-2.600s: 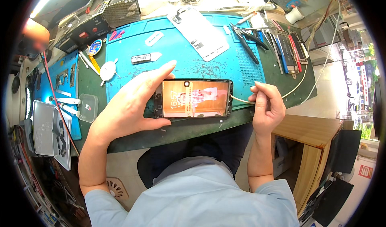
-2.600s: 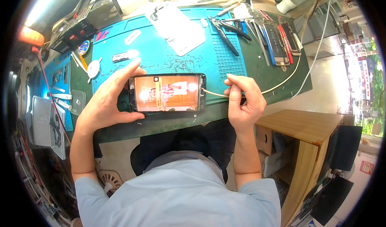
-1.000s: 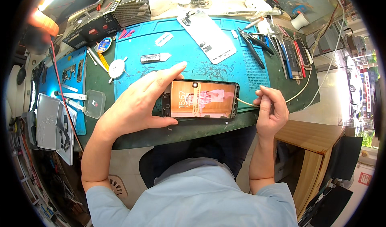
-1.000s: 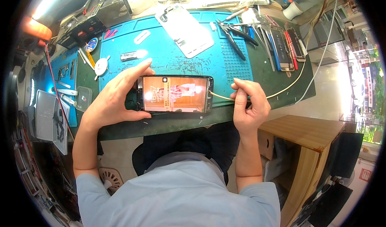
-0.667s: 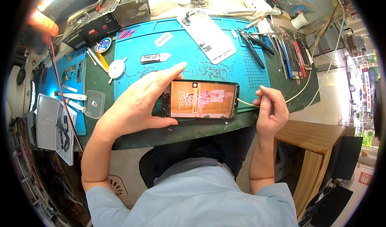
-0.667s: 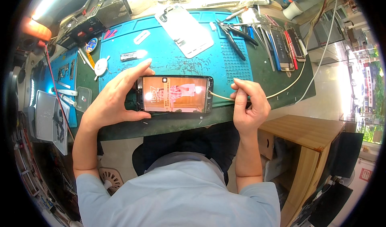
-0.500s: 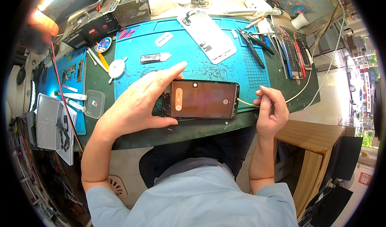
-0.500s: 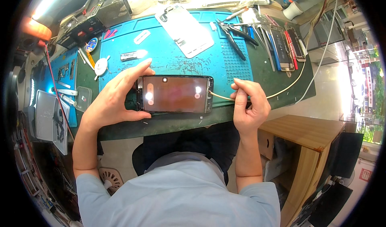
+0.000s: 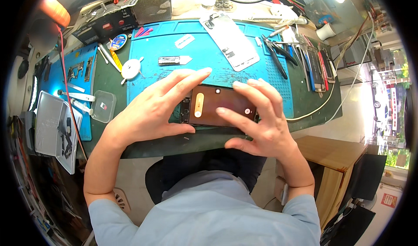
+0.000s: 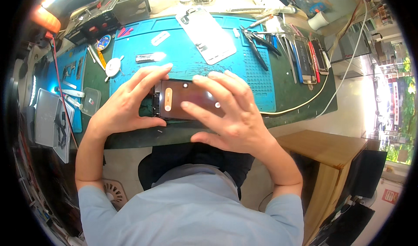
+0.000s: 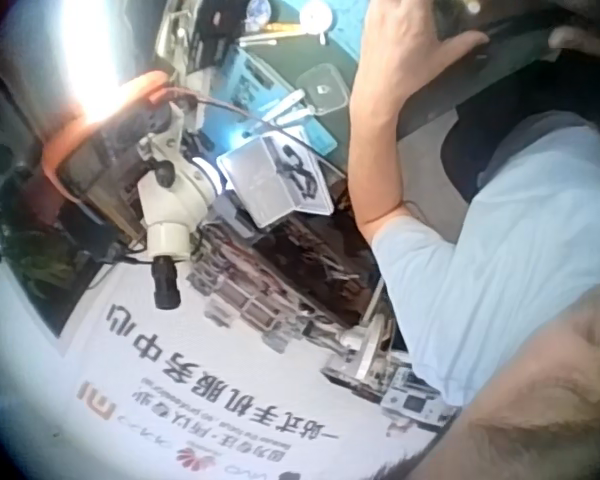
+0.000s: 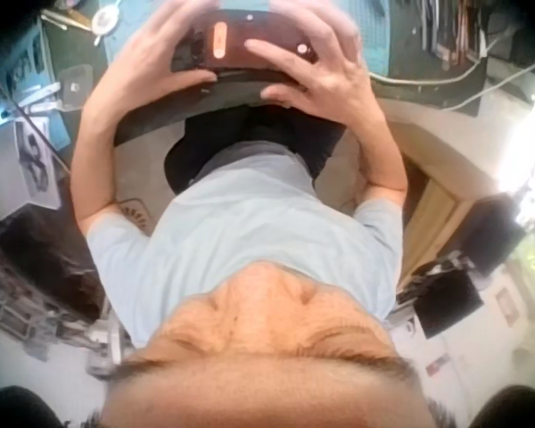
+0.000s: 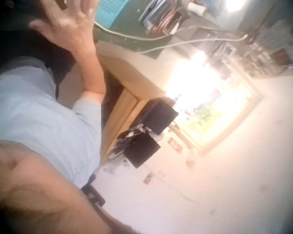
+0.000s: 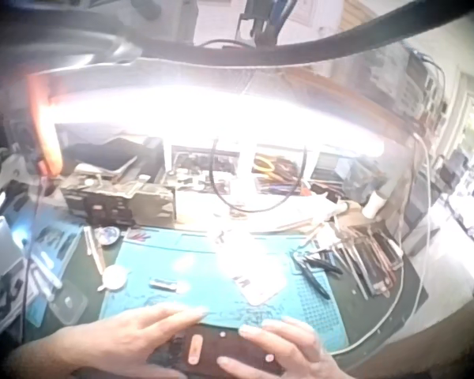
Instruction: The person disassembles a black smartphone, removes the battery, and replaces the screen assembly with a white one. They use a plastic spudger to disconnect and reconnect internal cables, then reassemble the device and test the new screen by powering it on.
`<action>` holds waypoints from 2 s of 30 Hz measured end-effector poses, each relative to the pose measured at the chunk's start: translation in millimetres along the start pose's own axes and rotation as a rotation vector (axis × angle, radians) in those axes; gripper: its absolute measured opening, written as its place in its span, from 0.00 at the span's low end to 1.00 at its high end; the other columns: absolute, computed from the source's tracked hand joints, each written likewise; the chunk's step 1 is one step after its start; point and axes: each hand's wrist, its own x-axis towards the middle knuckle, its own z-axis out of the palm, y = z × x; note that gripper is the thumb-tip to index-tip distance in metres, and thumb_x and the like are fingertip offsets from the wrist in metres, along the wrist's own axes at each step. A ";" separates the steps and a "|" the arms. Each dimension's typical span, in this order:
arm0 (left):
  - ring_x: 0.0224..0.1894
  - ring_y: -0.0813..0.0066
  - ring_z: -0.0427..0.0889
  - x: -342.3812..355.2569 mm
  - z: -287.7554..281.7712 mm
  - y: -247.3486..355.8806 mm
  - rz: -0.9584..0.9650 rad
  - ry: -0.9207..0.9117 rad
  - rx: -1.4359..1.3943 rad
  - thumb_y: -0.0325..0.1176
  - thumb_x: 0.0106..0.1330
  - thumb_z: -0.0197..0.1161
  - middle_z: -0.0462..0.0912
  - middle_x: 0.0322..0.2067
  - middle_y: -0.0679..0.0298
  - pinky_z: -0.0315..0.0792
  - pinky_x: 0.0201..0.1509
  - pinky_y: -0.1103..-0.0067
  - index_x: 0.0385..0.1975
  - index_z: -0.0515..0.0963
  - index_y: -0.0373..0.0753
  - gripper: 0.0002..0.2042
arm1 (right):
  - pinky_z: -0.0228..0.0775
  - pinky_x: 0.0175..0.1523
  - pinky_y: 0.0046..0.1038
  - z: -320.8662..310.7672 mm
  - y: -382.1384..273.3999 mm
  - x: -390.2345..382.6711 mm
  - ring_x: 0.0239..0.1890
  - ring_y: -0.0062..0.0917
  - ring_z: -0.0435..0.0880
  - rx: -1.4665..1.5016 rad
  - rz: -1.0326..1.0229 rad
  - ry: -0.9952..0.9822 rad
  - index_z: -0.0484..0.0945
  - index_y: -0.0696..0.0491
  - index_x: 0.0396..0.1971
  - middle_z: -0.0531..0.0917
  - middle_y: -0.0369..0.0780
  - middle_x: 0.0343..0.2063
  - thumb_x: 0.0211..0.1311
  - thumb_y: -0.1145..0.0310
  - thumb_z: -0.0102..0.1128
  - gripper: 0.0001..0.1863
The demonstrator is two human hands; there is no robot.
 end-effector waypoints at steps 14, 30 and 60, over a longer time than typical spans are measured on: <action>0.64 0.50 0.76 -2.1 2.5 -5.4 0.042 0.017 -0.031 0.27 0.42 0.84 0.71 0.65 0.53 0.77 0.65 0.63 0.77 0.61 0.43 0.55 | 0.52 0.79 0.55 8.9 -0.3 28.3 0.76 0.37 0.61 0.027 -0.195 -0.208 0.84 0.40 0.57 0.68 0.41 0.72 0.58 0.31 0.61 0.35; 0.61 0.52 0.77 -3.2 1.4 -5.0 0.038 0.014 -0.054 0.30 0.45 0.85 0.72 0.63 0.52 0.76 0.64 0.66 0.79 0.57 0.41 0.57 | 0.55 0.77 0.54 4.4 18.9 41.7 0.73 0.42 0.65 -0.092 -0.018 -0.138 0.81 0.40 0.62 0.67 0.44 0.72 0.57 0.32 0.65 0.37; 0.64 0.51 0.73 -4.8 2.1 -1.3 0.045 -0.005 0.142 0.42 0.44 0.86 0.77 0.62 0.56 0.66 0.71 0.61 0.78 0.58 0.42 0.58 | 0.69 0.64 0.42 -25.3 19.9 12.0 0.58 0.40 0.79 0.138 0.084 -0.238 0.75 0.52 0.66 0.79 0.42 0.57 0.48 0.63 0.78 0.41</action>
